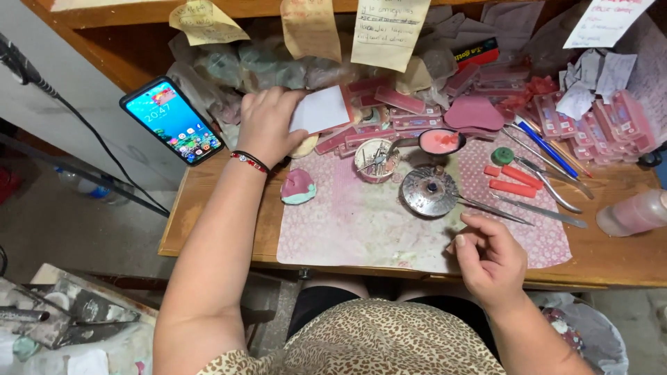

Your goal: Preparing a wax base for a dental prosthesis by heating and shaping wax strips onto a dental model.

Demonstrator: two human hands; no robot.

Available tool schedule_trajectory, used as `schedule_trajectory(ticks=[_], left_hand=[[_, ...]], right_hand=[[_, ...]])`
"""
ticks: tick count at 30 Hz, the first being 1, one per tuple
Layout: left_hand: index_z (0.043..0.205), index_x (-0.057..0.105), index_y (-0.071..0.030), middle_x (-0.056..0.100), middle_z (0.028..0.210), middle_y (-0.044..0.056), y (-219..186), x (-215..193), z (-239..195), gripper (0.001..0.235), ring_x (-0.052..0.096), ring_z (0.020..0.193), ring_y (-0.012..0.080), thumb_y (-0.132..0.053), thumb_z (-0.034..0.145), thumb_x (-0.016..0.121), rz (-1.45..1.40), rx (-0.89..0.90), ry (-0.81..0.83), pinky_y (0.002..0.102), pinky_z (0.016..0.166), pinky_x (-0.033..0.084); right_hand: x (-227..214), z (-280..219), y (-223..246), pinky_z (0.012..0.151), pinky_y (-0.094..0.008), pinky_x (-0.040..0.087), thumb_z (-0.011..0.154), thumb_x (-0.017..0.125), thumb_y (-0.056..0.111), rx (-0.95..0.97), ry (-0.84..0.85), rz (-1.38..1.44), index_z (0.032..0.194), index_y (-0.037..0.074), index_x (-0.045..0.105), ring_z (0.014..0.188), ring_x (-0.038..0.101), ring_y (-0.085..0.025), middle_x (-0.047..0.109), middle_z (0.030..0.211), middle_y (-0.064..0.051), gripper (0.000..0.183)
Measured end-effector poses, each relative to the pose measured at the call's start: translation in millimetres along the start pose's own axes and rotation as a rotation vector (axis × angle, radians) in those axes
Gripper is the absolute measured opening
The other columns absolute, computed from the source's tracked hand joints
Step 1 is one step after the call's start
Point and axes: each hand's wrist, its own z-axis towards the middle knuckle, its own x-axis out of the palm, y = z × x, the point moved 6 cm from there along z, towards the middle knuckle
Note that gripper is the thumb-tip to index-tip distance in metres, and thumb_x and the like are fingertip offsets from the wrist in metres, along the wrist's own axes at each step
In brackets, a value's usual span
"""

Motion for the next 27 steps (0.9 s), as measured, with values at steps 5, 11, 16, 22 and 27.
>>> schedule_trajectory(ticks=[5, 11, 16, 22, 27], left_hand=[[0.116, 0.063, -0.021, 0.065, 0.101, 0.001, 19.2, 15.0, 7.1, 0.05, 0.064, 0.106, 0.0253, -0.032, 0.076, 0.092, -0.06, -0.03, -0.039, 0.042, 0.1, 0.041], [0.096, 0.08, -0.021, 0.072, 0.078, 0.002, 33.1, -8.5, 4.8, 0.019, 0.072, 0.079, 0.0227, -0.023, 0.081, 0.092, -0.473, -0.206, -0.19, 0.034, 0.074, 0.055], [0.098, 0.076, -0.005, 0.056, 0.065, 0.003, -34.1, -50.4, -48.5, 0.015, 0.052, 0.064, 0.0128, -0.008, 0.088, 0.087, -0.86, -0.309, -0.408, 0.027, 0.059, 0.045], [0.088, 0.074, -0.007, 0.07, 0.068, 0.002, -152.1, 4.5, -120.5, 0.018, 0.056, 0.063, 0.0056, -0.008, 0.079, 0.09, -1.331, -0.499, -0.07, 0.019, 0.055, 0.044], [0.134, 0.052, -0.006, 0.063, 0.124, 0.004, -228.8, -13.7, -125.0, 0.053, 0.052, 0.111, 0.0134, 0.003, 0.082, 0.056, -1.858, -0.227, 0.175, 0.029, 0.092, 0.046]], right_hand=[[0.8, 1.4, 3.0, 0.062, -0.031, 0.056, 0.091, 0.068, -0.004, -0.001, -0.007, -0.045, 0.12, -0.009, 0.068, 0.056, 0.066, -0.016, 0.07, 0.061, -0.013, 0.029], [1.3, 3.5, 6.5, 0.061, -0.03, 0.056, 0.093, 0.066, -0.005, -0.026, -0.029, -0.008, 0.12, -0.01, 0.067, 0.056, 0.066, -0.015, 0.069, 0.062, -0.013, 0.028], [5.9, 2.9, 20.1, 0.059, -0.03, 0.056, 0.093, 0.066, -0.008, -0.079, -0.082, 0.008, 0.11, -0.012, 0.07, 0.052, 0.066, -0.017, 0.068, 0.061, -0.014, 0.018], [36.9, 25.0, 90.3, 0.094, -0.029, 0.06, 0.094, 0.07, 0.003, -0.012, 0.02, 0.235, 0.133, 0.001, 0.046, 0.126, 0.065, -0.026, 0.055, 0.145, -0.017, 0.046], [35.1, 20.3, 82.8, 0.079, -0.022, 0.064, 0.087, 0.077, -0.003, 0.169, 0.025, 0.24, 0.113, -0.003, 0.062, 0.094, 0.069, -0.012, 0.061, 0.121, -0.012, 0.03]])
